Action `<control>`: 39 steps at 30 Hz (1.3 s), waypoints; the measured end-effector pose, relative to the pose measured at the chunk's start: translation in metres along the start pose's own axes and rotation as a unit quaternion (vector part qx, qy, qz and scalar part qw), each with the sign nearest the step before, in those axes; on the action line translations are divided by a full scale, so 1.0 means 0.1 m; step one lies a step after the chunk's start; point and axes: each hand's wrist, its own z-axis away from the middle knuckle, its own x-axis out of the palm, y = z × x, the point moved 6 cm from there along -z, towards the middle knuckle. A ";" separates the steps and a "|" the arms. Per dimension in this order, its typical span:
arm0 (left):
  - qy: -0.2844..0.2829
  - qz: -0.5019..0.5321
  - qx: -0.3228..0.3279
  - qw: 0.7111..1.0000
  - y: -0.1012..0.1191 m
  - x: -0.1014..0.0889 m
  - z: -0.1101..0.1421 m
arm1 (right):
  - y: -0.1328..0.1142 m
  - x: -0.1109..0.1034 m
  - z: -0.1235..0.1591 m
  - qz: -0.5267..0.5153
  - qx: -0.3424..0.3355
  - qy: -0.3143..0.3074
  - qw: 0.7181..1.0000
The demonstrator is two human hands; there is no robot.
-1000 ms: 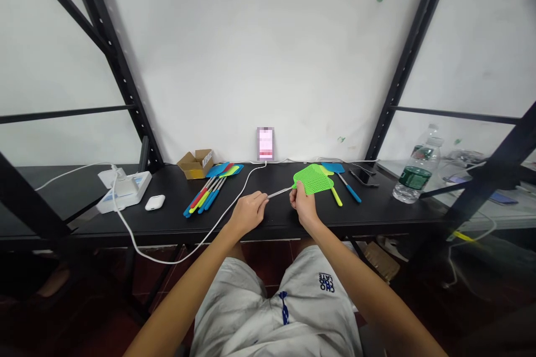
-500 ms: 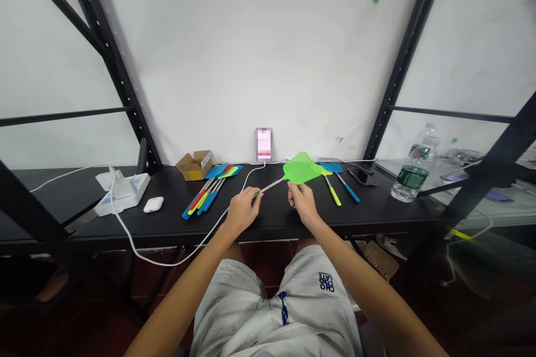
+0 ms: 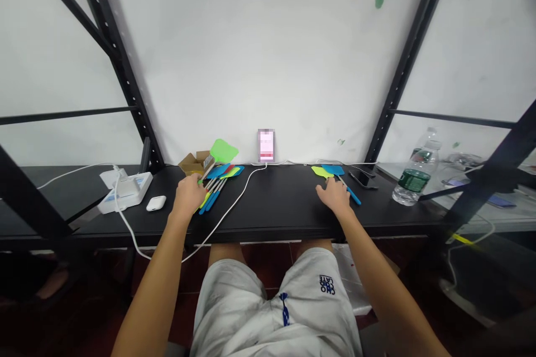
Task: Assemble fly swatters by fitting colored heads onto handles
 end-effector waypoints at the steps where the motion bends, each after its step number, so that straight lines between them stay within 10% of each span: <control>1: -0.013 -0.010 -0.012 1.000 -0.06 0.02 0.00 | 0.03 0.03 0.00 0.016 0.006 -0.020 1.000; 21: -0.090 -0.088 -0.082 0.989 -0.13 0.10 0.07 | -0.41 0.17 0.28 0.093 -0.205 -0.060 0.972; 29: 0.018 -0.062 0.058 0.996 0.56 -0.19 0.29 | -0.45 0.20 0.34 0.100 -0.184 -0.103 0.972; 39: -0.146 0.170 0.204 0.953 1.30 -0.31 0.78 | -0.56 -0.01 0.42 -0.073 -0.210 -0.122 0.967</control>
